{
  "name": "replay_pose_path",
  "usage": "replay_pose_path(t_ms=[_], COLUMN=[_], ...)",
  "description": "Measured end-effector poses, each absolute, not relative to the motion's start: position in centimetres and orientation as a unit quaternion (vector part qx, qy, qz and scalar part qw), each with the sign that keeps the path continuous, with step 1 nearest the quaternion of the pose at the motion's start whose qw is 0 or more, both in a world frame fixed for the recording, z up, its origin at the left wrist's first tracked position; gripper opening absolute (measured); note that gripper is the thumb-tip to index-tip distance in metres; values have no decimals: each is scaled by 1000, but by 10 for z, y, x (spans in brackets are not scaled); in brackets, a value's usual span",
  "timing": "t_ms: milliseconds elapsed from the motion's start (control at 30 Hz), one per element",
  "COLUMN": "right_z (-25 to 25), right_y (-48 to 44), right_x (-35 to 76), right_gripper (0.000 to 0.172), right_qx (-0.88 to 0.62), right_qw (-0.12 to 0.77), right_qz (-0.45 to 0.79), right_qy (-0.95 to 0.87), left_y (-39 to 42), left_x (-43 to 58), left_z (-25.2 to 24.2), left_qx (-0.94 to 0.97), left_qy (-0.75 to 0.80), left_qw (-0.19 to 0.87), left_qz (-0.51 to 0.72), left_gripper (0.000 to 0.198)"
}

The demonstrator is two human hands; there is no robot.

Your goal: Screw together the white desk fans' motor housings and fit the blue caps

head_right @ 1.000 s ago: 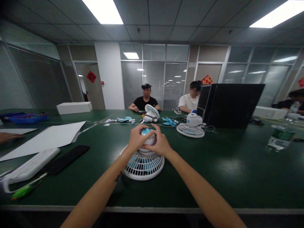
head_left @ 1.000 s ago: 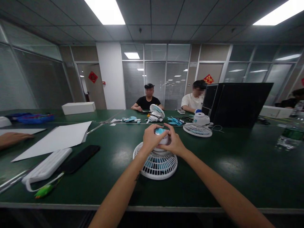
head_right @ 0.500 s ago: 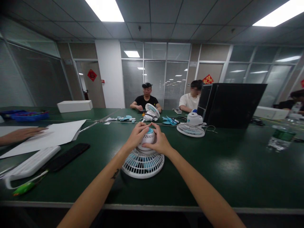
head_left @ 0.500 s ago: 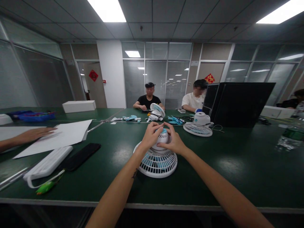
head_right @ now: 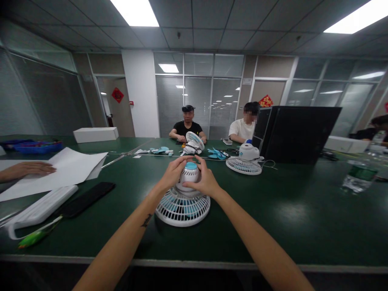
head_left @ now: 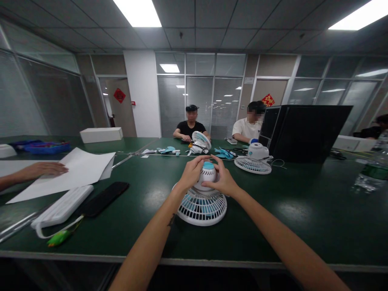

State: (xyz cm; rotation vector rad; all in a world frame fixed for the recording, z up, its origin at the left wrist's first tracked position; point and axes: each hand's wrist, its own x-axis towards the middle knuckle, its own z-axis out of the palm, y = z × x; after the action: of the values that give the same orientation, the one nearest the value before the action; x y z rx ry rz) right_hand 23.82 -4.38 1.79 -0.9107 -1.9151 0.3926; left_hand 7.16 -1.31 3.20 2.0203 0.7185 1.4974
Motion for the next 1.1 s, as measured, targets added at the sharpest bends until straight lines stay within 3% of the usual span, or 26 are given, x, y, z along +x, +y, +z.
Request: replay_pose_path(t_ms=[333, 500, 667, 967, 1100], right_z=[19, 19, 19, 18, 18], right_y=[-43, -44, -44, -44, -43], right_x=[239, 239, 240, 240, 240], right_gripper=[114, 113, 111, 108, 108], right_qx=[-377, -378, -368, -357, -358], right_qw=[460, 458, 452, 460, 458], right_qz=[167, 162, 155, 142, 141], right_qy=[-786, -788, -798, -800, -801], left_y=[-8, -2, -3, -19, -18], left_x=[74, 74, 77, 82, 80], left_z=[34, 30, 25, 30, 32], left_qx=[674, 655, 650, 723, 726], left_qy=[243, 236, 236, 310, 308], left_qw=[420, 450, 427, 257, 268], left_qz=[557, 559, 582, 560, 554], left_gripper=[26, 21, 20, 20, 22])
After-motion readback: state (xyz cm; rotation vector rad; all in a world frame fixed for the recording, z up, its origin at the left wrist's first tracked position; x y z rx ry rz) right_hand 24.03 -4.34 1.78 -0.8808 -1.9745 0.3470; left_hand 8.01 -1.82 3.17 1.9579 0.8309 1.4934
